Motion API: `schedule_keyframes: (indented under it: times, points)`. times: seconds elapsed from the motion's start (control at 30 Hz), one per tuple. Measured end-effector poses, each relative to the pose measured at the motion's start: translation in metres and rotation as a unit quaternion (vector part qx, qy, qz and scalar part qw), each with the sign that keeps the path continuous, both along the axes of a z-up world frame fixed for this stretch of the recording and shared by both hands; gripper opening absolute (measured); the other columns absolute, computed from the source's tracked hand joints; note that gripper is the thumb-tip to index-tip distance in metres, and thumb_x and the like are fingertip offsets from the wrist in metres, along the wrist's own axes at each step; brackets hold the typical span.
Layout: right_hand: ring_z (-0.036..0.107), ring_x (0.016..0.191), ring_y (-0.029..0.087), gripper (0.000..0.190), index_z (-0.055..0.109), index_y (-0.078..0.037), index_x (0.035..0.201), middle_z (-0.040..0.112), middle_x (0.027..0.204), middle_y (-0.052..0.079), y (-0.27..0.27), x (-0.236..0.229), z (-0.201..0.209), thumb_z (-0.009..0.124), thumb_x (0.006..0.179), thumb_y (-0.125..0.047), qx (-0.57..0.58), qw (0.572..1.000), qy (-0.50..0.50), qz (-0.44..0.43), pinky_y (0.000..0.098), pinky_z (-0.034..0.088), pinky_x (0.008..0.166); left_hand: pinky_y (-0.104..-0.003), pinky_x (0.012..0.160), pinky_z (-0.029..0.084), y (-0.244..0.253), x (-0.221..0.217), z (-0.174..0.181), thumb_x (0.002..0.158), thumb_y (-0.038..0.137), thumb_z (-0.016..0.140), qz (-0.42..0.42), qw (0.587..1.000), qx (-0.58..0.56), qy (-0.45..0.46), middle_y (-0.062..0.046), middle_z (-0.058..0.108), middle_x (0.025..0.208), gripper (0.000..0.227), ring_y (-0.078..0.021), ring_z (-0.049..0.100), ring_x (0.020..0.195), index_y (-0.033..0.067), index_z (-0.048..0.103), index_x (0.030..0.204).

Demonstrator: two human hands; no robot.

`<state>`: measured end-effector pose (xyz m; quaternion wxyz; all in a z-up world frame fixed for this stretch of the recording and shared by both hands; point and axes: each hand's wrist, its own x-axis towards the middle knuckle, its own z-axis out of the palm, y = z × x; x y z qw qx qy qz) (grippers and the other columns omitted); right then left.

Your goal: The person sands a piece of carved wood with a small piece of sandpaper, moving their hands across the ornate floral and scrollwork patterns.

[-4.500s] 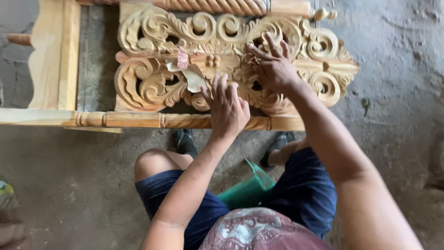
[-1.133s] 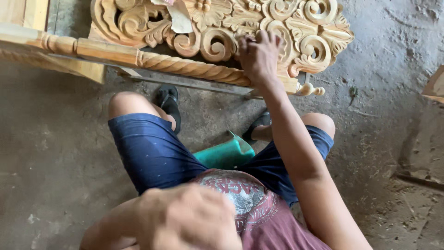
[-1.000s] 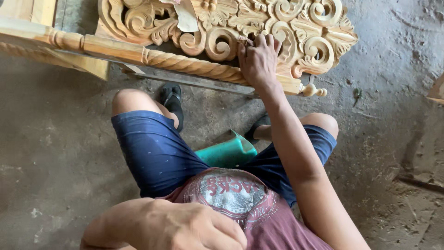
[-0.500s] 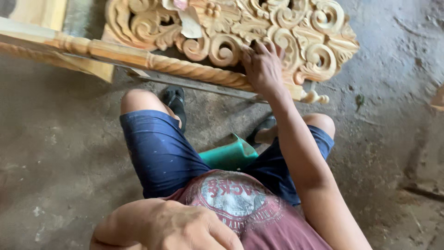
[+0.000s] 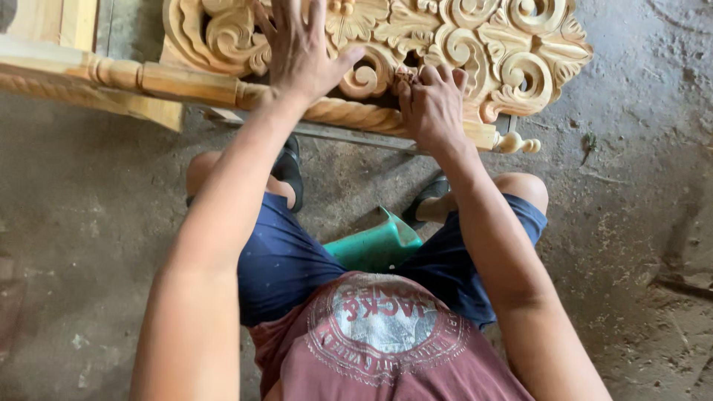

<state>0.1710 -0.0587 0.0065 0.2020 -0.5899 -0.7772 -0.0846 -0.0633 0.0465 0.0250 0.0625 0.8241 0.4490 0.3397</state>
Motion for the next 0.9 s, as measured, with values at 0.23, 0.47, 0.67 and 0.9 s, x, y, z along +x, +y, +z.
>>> schedule_keyframes:
  times: [0.23, 0.47, 0.67, 0.9]
  points:
    - [0.051, 0.082, 0.027, 0.047, 0.070, -0.007, 0.074, 0.053, 0.073, 0.011, 0.099, 0.058, -0.038, 0.053, 0.112, -0.028, -0.035, 0.989, 0.064, -0.132, 0.0489, 0.034, 0.084, -0.074, 0.124, 0.003, 0.067, -0.010, -0.058, 0.102, 0.056, 0.065, 0.137, 0.978, -0.110, 0.113, -0.021, 0.020, 0.170, 0.087, -0.0396, 0.012, 0.158, 0.0094, 0.030, 0.165]
    - [0.049, 0.079, 0.022, 0.042, 0.067, -0.014, 0.074, 0.056, 0.073, 0.005, 0.105, 0.038, -0.025, 0.051, 0.112, -0.024, 0.013, 0.997, -0.064, 0.050, 0.0435, 0.036, 0.087, -0.074, 0.122, 0.005, 0.072, -0.013, -0.068, 0.102, 0.056, 0.063, 0.139, 0.981, -0.089, 0.105, -0.025, 0.017, 0.168, 0.076, -0.0441, 0.010, 0.156, 0.0057, 0.044, 0.156]
    - [0.052, 0.088, 0.019, 0.035, 0.068, -0.017, 0.076, 0.058, 0.078, 0.001, 0.106, 0.021, -0.034, 0.055, 0.109, -0.021, 0.032, 0.990, -0.133, 0.022, 0.0410, 0.037, 0.093, -0.075, 0.118, 0.004, 0.071, -0.012, -0.068, 0.097, 0.054, 0.061, 0.141, 0.980, -0.092, 0.105, -0.024, 0.019, 0.167, 0.076, -0.0442, 0.012, 0.155, 0.0055, 0.045, 0.153]
    - [0.053, 0.092, 0.020, 0.046, 0.065, -0.012, 0.066, 0.060, 0.079, 0.003, 0.083, 0.002, -0.021, 0.060, 0.108, -0.027, -0.001, 0.993, -0.056, 0.105, 0.0459, 0.037, 0.097, -0.076, 0.118, 0.002, 0.068, -0.012, -0.070, 0.097, 0.054, 0.060, 0.151, 0.978, -0.093, 0.107, -0.025, 0.022, 0.166, 0.073, -0.0442, 0.014, 0.154, 0.0064, 0.047, 0.151]
